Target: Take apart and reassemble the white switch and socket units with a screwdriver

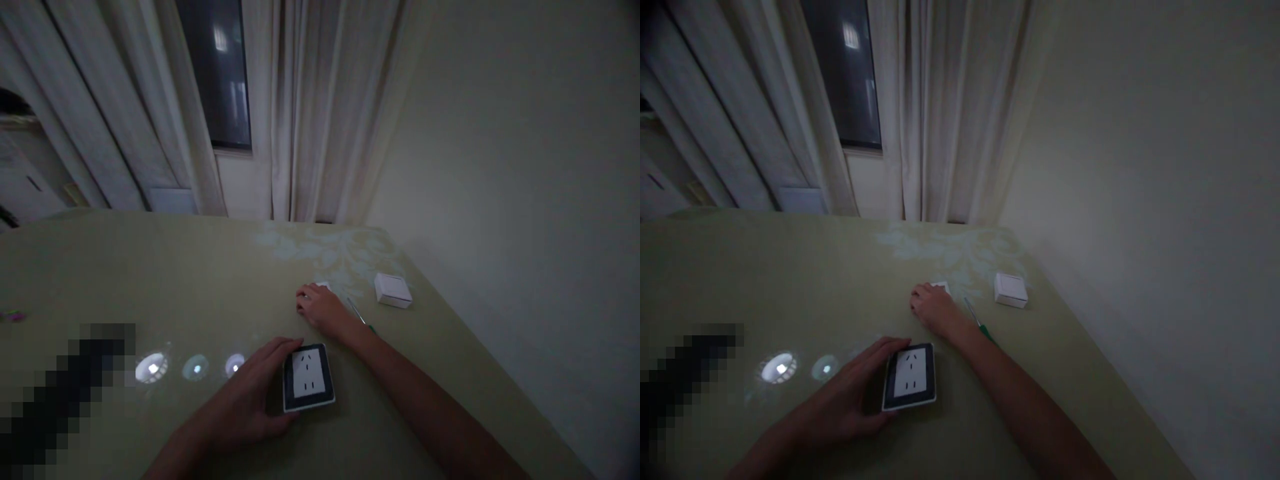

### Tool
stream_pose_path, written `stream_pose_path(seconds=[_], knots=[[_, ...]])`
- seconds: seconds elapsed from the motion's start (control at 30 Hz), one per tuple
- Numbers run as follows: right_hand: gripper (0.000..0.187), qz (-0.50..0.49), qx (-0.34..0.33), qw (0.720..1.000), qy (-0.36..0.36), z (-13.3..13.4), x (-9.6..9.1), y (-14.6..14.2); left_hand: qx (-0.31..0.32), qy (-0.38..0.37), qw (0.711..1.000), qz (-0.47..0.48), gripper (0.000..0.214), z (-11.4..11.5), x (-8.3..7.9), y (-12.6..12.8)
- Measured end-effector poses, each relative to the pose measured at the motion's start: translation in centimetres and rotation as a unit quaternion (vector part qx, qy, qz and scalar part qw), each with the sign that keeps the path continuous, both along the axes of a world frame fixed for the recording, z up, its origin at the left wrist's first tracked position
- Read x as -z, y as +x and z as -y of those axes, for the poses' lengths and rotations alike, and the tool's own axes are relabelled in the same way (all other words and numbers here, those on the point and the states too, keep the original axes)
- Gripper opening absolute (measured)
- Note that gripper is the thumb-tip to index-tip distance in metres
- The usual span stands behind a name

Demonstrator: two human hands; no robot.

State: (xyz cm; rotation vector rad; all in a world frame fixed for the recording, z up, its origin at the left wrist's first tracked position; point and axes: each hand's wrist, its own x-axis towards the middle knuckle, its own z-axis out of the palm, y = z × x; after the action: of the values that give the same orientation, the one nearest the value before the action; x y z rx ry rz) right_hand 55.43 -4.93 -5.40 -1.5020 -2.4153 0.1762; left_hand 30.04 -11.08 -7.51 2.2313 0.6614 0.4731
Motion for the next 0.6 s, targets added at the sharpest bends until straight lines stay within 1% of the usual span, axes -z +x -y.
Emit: stream_pose_path(seconds=[0.07, 0.13, 0.27, 0.33, 0.4, 0.5, 0.6], knots=[[0.011, -0.049, 0.016, 0.999, 0.004, 0.8, -0.5, 0.1, -0.005, 0.003, 1.000, -0.003, 0.092, 0.1, 0.4, 0.3], [0.011, -0.109, 0.041, 0.993, 0.012, 2.6, -1.1, 0.6, -0.012, 0.014, 1.000, 0.001, 0.090, 0.3, 0.7, 0.6], [0.017, -0.228, 0.088, 0.969, 0.024, 8.4, -2.0, 2.2, -0.040, 0.060, 0.997, 0.001, 0.095, 0.5, 1.5, 1.0], [0.022, -0.262, 0.106, 0.959, 0.027, 11.2, -1.7, 2.8, -0.048, 0.078, 0.996, -0.004, 0.095, 0.5, 1.8, 1.0], [0.021, -0.327, 0.113, 0.938, 0.011, 13.1, -1.2, 3.1, -0.047, 0.084, 0.995, -0.002, 0.094, 0.4, 1.9, 1.0], [0.020, -0.381, 0.122, 0.917, 0.003, 14.2, -0.3, 3.1, -0.039, 0.091, 0.995, 0.007, 0.094, 0.1, 2.0, 0.9], [0.014, -0.372, 0.124, 0.920, 0.016, 14.0, 0.2, 2.7, -0.034, 0.108, 0.994, -0.001, 0.097, 0.0, 2.1, 0.8]])
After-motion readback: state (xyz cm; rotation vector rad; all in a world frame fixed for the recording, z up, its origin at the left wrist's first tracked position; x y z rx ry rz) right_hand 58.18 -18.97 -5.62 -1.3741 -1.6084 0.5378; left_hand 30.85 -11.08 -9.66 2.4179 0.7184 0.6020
